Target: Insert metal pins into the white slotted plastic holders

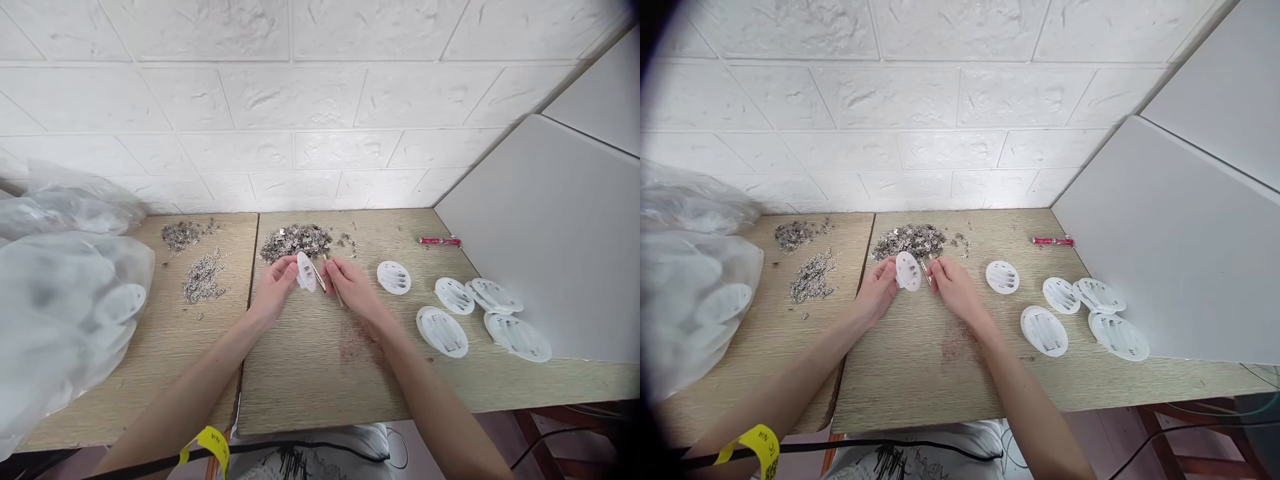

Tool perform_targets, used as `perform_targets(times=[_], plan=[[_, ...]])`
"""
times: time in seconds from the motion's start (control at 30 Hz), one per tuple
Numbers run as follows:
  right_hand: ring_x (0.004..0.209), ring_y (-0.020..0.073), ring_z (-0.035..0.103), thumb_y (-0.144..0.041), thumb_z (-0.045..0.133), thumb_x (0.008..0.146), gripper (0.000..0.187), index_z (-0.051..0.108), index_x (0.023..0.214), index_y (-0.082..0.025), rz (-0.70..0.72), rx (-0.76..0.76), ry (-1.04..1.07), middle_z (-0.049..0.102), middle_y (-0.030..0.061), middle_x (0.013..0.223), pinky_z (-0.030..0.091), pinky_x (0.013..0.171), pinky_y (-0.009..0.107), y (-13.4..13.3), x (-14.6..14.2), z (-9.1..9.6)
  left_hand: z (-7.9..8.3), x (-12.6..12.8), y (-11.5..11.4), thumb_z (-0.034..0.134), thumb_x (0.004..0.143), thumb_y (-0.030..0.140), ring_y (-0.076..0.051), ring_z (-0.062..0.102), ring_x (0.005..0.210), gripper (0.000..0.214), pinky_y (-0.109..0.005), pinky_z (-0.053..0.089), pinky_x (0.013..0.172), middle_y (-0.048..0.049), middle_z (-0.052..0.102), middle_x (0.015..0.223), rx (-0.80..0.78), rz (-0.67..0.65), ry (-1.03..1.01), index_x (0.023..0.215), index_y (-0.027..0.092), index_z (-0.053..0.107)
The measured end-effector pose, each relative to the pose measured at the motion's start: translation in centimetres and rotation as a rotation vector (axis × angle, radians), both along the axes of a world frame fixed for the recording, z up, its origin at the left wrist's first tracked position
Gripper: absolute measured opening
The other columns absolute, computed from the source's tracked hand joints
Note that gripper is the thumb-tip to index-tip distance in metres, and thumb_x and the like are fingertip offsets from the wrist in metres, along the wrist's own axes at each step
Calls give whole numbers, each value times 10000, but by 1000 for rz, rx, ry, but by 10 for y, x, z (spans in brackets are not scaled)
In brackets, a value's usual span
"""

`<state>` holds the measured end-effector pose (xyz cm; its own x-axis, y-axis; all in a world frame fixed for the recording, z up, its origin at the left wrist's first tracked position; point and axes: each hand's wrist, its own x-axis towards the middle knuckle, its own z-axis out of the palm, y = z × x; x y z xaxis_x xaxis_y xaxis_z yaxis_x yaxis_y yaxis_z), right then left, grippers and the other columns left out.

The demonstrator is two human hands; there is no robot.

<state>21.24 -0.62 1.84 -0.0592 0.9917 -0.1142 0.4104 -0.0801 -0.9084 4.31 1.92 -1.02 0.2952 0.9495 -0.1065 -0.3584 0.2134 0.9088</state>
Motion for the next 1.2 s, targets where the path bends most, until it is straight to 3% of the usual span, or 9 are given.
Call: perform_targets(times=[0.13, 0.23, 0.4, 0.57, 0.63, 0.73, 0.9, 1.07, 1.2], plan=[[558, 118, 520, -398, 326, 964, 295, 466, 789, -206, -17, -31, 125, 573, -11, 662, 393, 542, 241, -1, -8, -5, 0, 0, -1, 744, 723, 487, -203, 631, 966, 428, -341, 500, 855, -73, 689, 1026, 46, 18, -1, 1034, 201, 674], [564, 118, 501, -433, 390, 942, 257, 486, 898, -199, -67, 19, 148, 545, -26, 654, 398, 557, 245, -1, -12, -8, 5, 0, -2, 765, 721, 380, -201, 613, 1028, 380, -342, 507, 870, -62, 657, 1138, 29, 2, -53, 1058, 231, 671], [689, 132, 526, -448, 565, 847, 399, 499, 1120, -165, -146, 126, 234, 582, 10, 817, 435, 635, 265, 3, -9, -15, 9, 0, -4, 749, 723, 298, -217, 591, 1097, 396, -345, 508, 903, -68, 621, 1222, 12, -51, -65, 1104, 234, 659], [636, 118, 464, -390, 579, 852, 228, 568, 908, -169, -172, 225, 129, 531, -12, 718, 384, 575, 244, 0, -12, -11, 7, -1, -4, 721, 753, 359, -167, 644, 855, 299, -280, 531, 720, -60, 683, 1002, 108, -10, 148, 988, 193, 641], [615, 115, 451, -370, 567, 868, 195, 557, 858, -176, -176, 304, 31, 538, -9, 715, 368, 556, 243, -2, -15, -11, 7, -3, -3, 713, 758, 363, -157, 643, 777, 272, -263, 525, 656, -53, 687, 891, 181, -4, 272, 934, 175, 624], [641, 118, 474, -315, 540, 901, 141, 543, 854, -182, -128, 545, -146, 569, 15, 773, 386, 592, 250, -5, -20, -15, 8, -7, -2, 682, 784, 342, -144, 634, 750, 205, -249, 521, 632, -41, 666, 831, 331, 29, 404, 871, 168, 615], [676, 117, 526, -188, 518, 915, 40, 557, 925, -190, -69, 884, -317, 606, 46, 847, 420, 608, 239, -6, -25, -25, 7, -13, -4, 623, 836, 236, -131, 611, 801, 60, -238, 526, 651, -33, 624, 849, 735, 121, 551, 820, 178, 626], [695, 128, 567, -157, 527, 898, 66, 573, 928, -194, -112, 968, -360, 627, 53, 845, 448, 616, 242, -9, -26, -29, 4, -13, -3, 590, 843, 123, -123, 609, 794, 55, -251, 519, 685, -34, 620, 850, 1097, 221, 635, 835, 176, 598], [776, 147, 589, -178, 500, 927, 87, 583, 948, -190, -88, 892, -376, 624, 70, 891, 468, 672, 256, -16, -29, -21, 9, -14, -6, 598, 830, 129, -118, 606, 771, 50, -233, 527, 659, -23, 622, 827, 1064, 219, 630, 831, 179, 592]])
